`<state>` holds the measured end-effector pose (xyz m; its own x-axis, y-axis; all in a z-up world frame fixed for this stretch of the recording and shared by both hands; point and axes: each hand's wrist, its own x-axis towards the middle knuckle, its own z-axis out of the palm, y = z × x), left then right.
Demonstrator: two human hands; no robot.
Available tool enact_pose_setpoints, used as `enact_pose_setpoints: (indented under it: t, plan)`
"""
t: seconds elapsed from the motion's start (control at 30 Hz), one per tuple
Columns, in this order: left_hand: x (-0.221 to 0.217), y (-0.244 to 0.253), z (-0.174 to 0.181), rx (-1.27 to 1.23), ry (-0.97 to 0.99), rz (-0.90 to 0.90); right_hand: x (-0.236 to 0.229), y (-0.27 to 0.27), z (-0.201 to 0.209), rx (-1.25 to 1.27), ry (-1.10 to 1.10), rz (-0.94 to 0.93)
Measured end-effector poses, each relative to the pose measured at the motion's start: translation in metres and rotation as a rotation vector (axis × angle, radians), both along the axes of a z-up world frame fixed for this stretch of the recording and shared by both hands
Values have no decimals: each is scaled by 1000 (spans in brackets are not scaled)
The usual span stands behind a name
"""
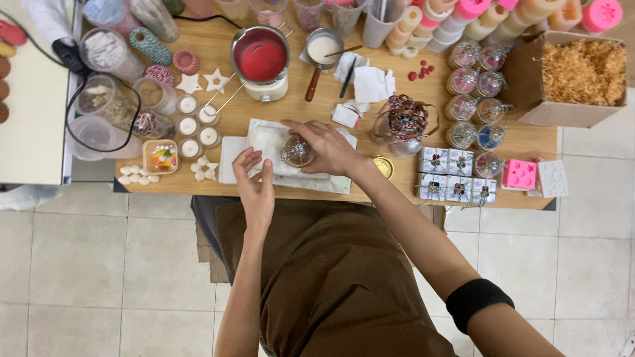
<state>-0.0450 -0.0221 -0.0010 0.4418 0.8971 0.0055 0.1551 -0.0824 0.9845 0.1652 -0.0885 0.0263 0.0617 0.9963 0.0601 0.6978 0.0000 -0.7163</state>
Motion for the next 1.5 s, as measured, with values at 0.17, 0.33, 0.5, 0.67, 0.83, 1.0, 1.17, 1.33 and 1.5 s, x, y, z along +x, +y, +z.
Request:
enact_pose_setpoints:
  t: [0.17, 0.33, 0.5, 0.67, 0.83, 1.0, 1.17, 1.33, 1.5]
  plan:
    - [-11, -19, 2, -31, -49, -29, 2, -5, -10, 71, 2, -12]
    - [-13, -26, 8, -35, 4, -59, 0, -19, -3, 87, 25, -40]
    - [-9, -26, 10, -32, -27, -104, 1, -45, 18, 84, 57, -68]
    - [-6, -28, 14, -59, 42, -137, 2, -86, 48, 61, 49, -80]
    - [-3, -29, 15, -61, 73, -159, 0, -137, 65, -85, 66, -69]
    - [1, -34, 13, -64, 103, -156, 2, -203, 70, -222, 86, -192]
    - [8, -38, 13, -54, 116, -190, 29, -254, 59, -353, 81, -460]
    - [16, -42, 17, -8, 110, -231, 65, -285, 29, -239, 48, -741]
    - [20, -46, 20, 12, 108, -261, 112, -305, -3, -124, 15, -911]
